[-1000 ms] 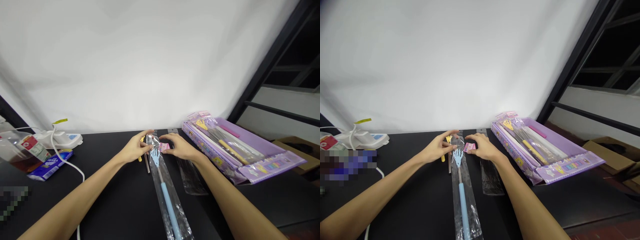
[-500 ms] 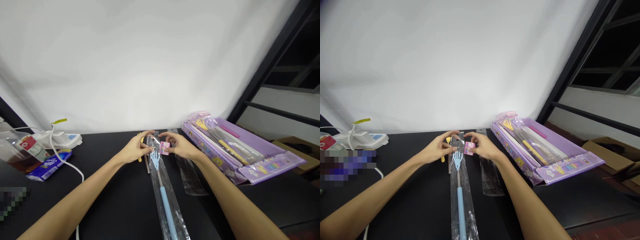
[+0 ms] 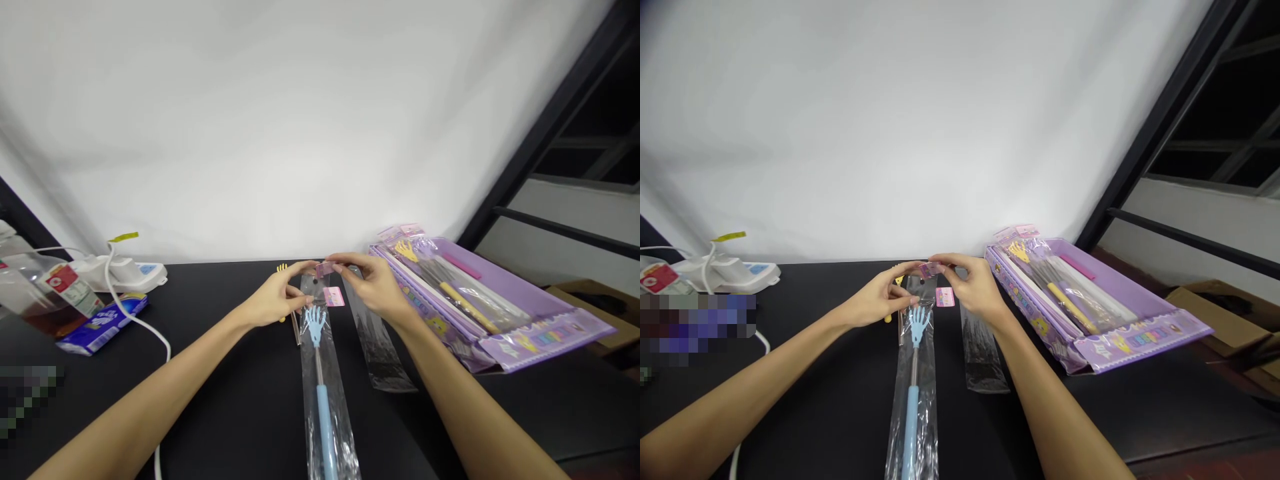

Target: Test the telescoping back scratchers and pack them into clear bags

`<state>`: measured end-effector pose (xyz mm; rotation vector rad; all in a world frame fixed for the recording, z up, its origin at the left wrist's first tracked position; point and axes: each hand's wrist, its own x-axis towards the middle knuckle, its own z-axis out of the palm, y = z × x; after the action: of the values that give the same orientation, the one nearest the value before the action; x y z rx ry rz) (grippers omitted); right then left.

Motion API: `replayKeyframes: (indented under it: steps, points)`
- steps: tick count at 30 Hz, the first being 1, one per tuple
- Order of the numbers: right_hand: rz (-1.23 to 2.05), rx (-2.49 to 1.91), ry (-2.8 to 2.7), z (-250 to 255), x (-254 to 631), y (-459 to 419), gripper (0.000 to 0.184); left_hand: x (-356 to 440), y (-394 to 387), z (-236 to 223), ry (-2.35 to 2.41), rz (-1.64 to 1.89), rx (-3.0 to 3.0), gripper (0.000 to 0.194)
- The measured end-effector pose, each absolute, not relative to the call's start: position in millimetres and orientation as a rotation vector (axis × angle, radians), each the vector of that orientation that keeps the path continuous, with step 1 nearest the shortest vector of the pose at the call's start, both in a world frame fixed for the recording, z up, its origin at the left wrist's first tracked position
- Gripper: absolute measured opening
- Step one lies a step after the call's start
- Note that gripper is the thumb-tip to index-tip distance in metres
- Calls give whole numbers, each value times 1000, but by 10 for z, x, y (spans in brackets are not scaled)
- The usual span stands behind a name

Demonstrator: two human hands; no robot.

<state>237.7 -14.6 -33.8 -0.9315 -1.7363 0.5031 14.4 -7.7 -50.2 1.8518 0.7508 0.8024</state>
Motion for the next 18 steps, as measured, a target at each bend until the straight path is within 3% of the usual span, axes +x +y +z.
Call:
replayKeyframes:
  steps: [18]
  points:
    - [283,-872,-1909,-261,2372,-229,12,161,-102,-458,722,782,1791,71]
